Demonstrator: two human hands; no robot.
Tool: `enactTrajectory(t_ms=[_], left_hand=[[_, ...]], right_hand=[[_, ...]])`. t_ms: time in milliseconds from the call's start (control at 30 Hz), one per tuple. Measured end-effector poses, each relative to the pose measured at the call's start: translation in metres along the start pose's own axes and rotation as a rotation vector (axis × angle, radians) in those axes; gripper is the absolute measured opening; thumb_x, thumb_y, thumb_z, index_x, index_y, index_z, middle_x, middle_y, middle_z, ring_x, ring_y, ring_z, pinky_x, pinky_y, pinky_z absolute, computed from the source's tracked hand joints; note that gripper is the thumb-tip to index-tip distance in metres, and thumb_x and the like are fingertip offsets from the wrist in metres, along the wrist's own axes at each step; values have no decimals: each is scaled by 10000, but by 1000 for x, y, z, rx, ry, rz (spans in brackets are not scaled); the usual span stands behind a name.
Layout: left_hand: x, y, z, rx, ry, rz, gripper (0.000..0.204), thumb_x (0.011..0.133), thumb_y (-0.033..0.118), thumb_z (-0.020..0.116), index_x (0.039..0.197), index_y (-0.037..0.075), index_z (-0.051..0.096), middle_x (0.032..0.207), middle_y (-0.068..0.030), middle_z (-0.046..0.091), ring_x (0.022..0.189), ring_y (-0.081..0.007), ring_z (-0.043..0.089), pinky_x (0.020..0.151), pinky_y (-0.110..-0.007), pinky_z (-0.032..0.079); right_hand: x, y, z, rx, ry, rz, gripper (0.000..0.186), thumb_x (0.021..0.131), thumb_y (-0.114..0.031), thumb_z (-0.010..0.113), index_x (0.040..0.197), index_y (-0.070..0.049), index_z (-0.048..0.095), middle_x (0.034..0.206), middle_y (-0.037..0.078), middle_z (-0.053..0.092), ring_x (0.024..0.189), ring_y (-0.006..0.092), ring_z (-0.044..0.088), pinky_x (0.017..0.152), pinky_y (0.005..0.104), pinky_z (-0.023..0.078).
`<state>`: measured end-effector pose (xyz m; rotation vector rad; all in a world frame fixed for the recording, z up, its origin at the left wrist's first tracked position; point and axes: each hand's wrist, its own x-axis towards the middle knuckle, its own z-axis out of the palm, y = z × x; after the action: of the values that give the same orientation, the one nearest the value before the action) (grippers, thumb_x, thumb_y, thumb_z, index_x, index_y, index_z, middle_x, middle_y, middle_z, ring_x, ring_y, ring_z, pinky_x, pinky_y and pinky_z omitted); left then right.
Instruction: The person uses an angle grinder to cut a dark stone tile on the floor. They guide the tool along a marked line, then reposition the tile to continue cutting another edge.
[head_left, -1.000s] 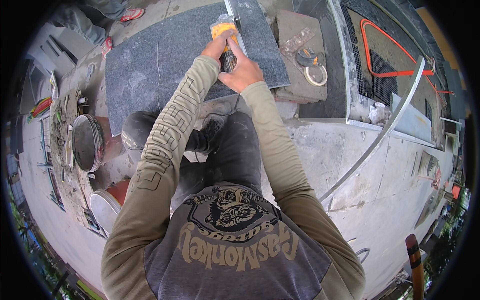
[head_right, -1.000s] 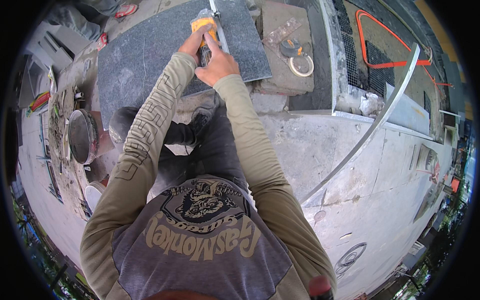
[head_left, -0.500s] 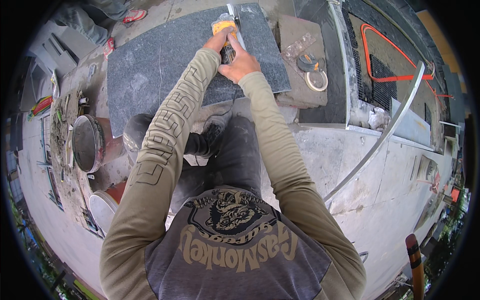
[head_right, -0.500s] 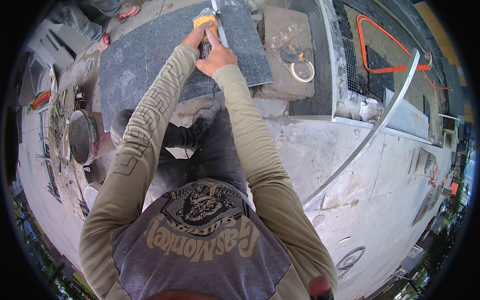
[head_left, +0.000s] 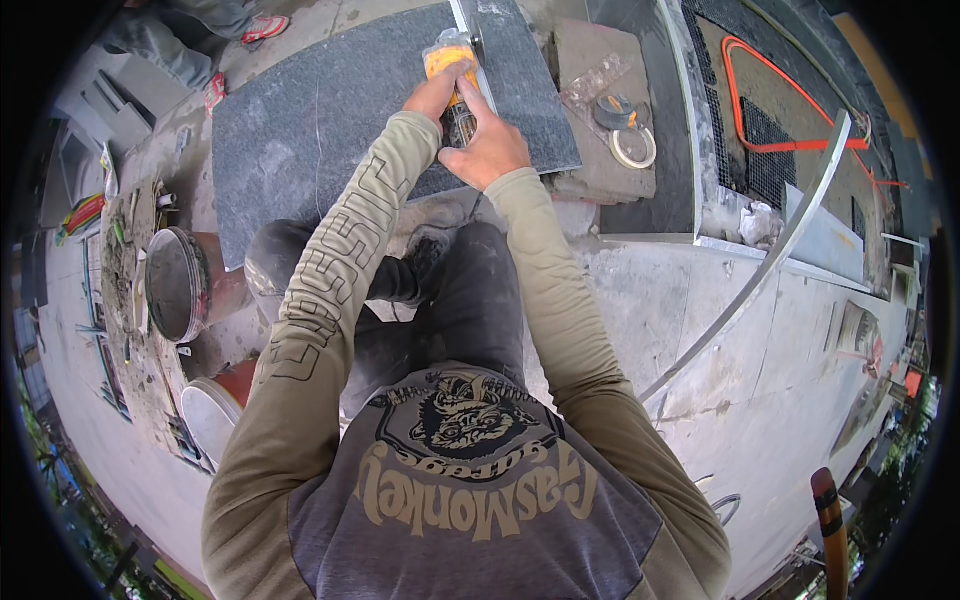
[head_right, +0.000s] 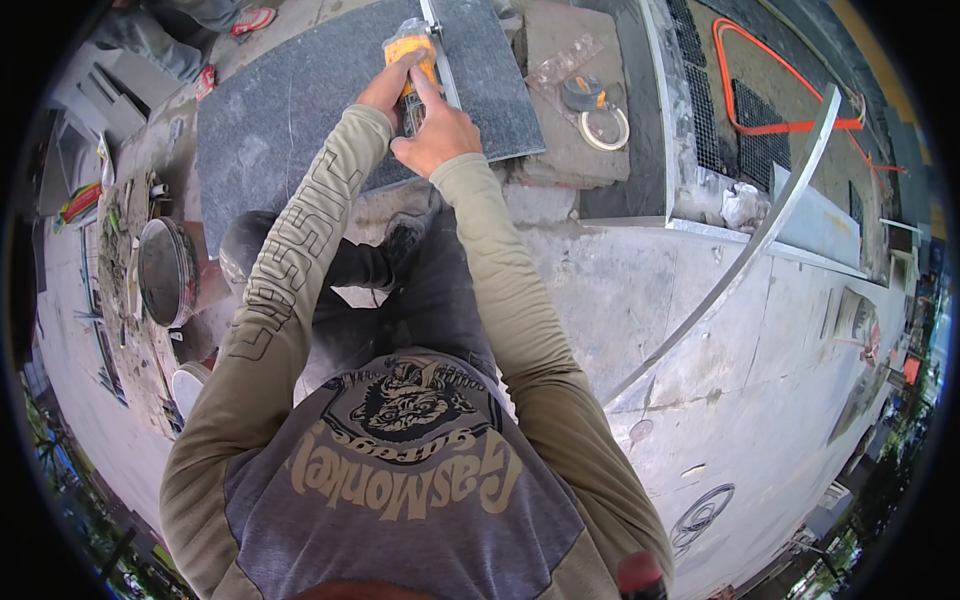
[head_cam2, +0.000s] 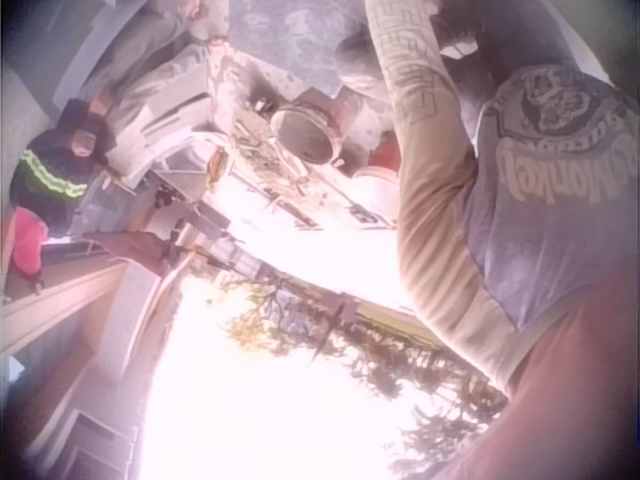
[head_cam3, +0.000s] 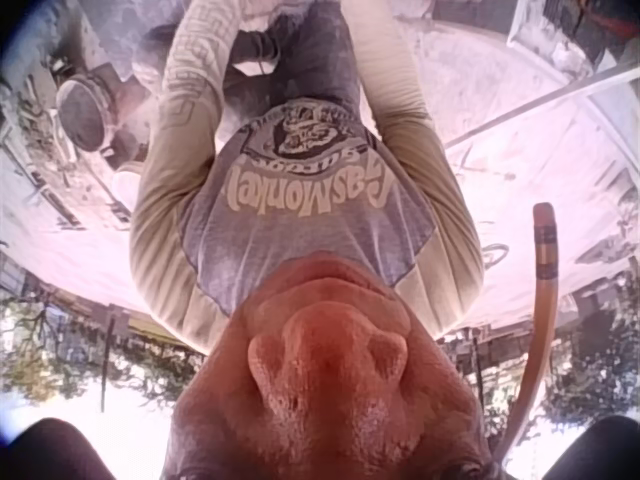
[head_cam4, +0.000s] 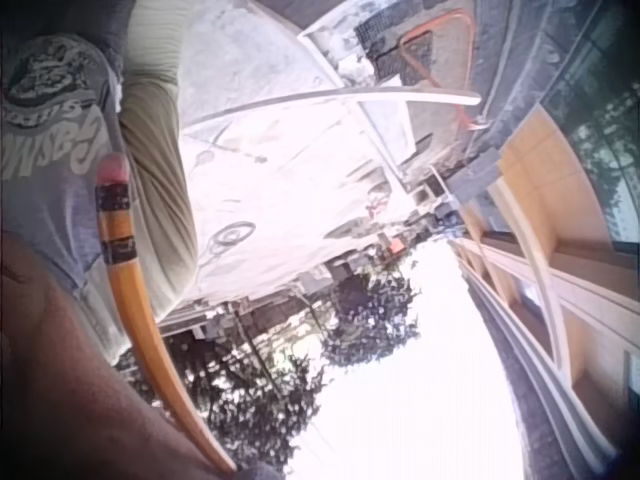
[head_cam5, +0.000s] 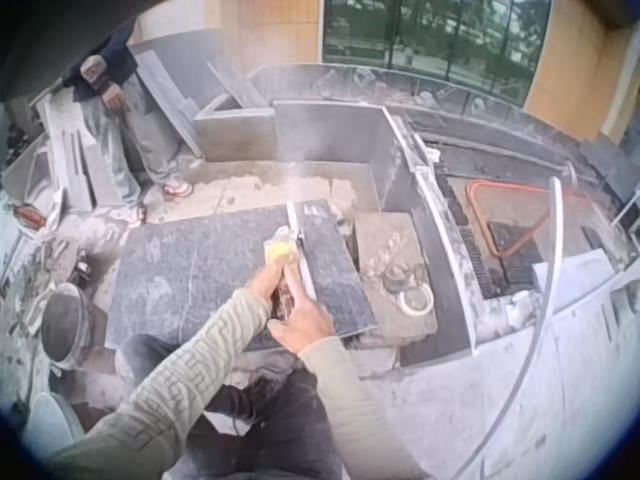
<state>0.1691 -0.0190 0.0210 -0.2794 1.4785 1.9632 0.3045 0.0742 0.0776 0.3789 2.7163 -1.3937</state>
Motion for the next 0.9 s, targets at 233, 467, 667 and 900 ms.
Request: enactTrajectory(t_ms=[233,467,667,900], left_hand=[[-5,-4,1,2,-29,0,481,1041,409,664,1342,43,583,1061,-153,712,890,-275,734,824,-439,621],[-8,-10,-1,11,-32,28,488,1030,407,683,1342,45,585,1073,-142,710,908,-270,737,836,-431,619],[-17,-11,4,7,-9,14,487,1026,406,690,1334,43,590,1073,-131,709,912,-266,736,845,-425,616],[-9,-8,1,23,-47,19,463,1033,412,669,1311,47,600,1005,-140,719,880,-268,729,825,-427,611]], right_hand=[[-7,5,4,-38,36,-13,1041,723,-265,773,1671,-272,343,1228,237,747,1142,444,711,1033,481,555],[-13,9,5,-12,48,-35,1038,720,-256,768,1668,-272,347,1181,240,756,1113,445,716,1010,495,558],[-19,4,-1,31,-3,-2,1051,719,-256,777,1675,-261,338,1242,256,737,1141,447,711,1027,469,554],[-9,11,7,-43,55,-36,1063,719,-279,777,1682,-270,325,1257,248,741,1106,440,724,1020,456,554]])
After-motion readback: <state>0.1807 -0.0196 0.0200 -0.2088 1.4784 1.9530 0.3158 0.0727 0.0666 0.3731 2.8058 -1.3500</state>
